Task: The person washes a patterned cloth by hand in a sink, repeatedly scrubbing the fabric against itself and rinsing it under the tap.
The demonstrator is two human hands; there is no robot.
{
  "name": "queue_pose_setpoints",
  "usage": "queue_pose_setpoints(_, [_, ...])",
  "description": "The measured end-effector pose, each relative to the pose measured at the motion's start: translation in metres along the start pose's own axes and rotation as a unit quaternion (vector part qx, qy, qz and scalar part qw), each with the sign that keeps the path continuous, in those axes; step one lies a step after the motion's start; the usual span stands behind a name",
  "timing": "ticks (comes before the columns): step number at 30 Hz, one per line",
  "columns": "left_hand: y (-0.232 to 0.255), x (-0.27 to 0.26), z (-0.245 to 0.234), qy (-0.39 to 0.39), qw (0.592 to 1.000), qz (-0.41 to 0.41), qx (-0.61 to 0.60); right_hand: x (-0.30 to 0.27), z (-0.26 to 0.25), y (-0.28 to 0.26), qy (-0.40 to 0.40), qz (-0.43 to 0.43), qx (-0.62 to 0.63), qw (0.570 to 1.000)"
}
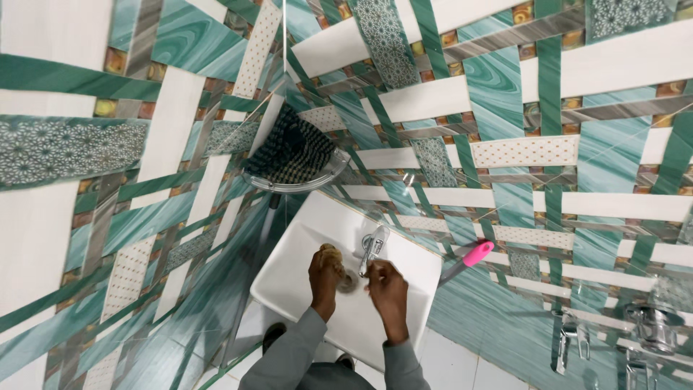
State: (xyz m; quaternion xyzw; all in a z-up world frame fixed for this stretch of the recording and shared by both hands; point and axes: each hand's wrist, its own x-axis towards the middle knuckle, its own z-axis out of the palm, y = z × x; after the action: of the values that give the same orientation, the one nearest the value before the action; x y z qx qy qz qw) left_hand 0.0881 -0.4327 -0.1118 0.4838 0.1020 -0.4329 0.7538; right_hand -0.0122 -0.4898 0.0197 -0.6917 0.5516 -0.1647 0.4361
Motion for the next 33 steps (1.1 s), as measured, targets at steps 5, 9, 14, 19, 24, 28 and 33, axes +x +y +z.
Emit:
queue_pose_setpoints(5, [0.066, -0.044, 0.003, -0.097, 0.984, 0.021, 0.15, -0.021, 0.03, -0.009, -0.143, -0.005, -0.031, 0.989])
queue_pose_setpoints(9, [0.117, -0.063, 0.011, -0.207, 0.925, 0.071, 0.311, -0.011, 0.034, 0.004, -0.208, -0.004, 0.132, 0.969])
queue_pose_setpoints(14, [0.207, -0.045, 0.032, 0.035, 0.669, 0.523, 0.527, -0.024, 0.029, 0.028, -0.183, 0.035, 0.151, 0.971])
queue_pose_setpoints(19, [0.276, 0.013, 0.053, 0.171, 0.541, 0.532, 0.629, -0.04, 0.019, 0.044, -0.163, 0.086, 0.21, 0.96])
queue_pose_setpoints(24, [0.283, 0.042, 0.067, 0.183, 0.502, 0.391, 0.749, -0.041, 0.007, 0.061, -0.147, 0.093, 0.24, 0.955])
queue_pose_setpoints(28, [0.302, 0.017, 0.074, 0.151, 0.63, 0.464, 0.604, -0.038, -0.003, 0.066, -0.119, 0.076, 0.255, 0.957])
queue_pose_setpoints(33, [0.326, -0.04, 0.062, 0.002, 0.864, 0.384, 0.327, -0.038, -0.02, 0.038, -0.098, 0.134, 0.262, 0.951])
